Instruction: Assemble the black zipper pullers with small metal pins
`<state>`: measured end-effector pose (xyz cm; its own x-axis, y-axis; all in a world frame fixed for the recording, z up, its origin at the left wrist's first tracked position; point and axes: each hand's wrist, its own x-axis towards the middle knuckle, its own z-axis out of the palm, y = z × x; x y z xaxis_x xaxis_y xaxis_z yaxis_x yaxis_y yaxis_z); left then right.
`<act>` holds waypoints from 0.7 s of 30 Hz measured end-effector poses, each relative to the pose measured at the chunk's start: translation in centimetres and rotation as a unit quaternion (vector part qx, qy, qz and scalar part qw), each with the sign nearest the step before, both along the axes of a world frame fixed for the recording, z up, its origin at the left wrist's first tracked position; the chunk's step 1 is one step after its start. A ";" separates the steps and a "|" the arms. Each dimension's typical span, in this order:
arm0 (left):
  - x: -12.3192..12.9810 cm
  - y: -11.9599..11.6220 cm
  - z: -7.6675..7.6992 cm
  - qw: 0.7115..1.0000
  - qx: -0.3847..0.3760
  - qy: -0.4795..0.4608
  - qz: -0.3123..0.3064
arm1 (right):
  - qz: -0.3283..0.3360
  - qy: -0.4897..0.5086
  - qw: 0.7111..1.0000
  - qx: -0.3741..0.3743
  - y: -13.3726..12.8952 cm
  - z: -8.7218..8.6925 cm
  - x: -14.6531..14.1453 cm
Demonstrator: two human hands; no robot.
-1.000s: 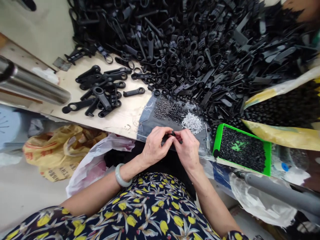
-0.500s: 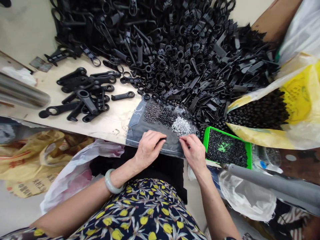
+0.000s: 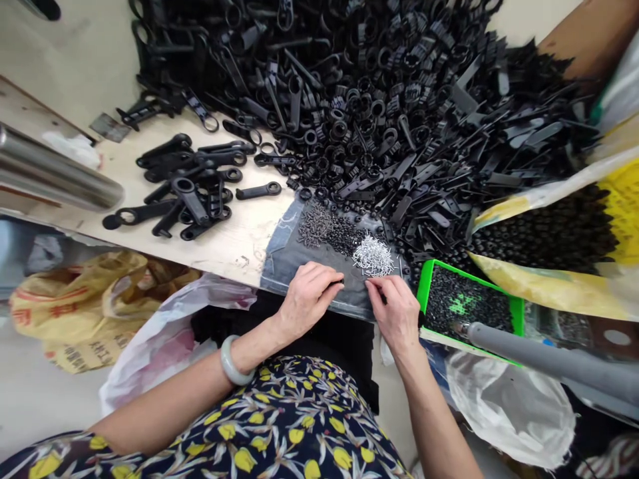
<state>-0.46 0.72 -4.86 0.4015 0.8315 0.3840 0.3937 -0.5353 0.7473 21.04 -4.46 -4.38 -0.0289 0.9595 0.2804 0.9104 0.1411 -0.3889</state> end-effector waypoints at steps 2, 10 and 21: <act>0.0 0.1 0.1 1.000 -0.003 0.013 -0.001 | -0.006 -0.007 1.000 0.003 0.0 -0.3 -0.1; -0.1 0.2 -0.3 1.000 -0.013 0.019 -0.006 | -0.020 0.116 0.993 -0.014 0.4 0.2 -0.5; 0.0 0.4 -0.2 1.000 -0.022 -0.004 0.001 | -0.013 0.420 0.900 -0.115 1.4 0.6 -4.9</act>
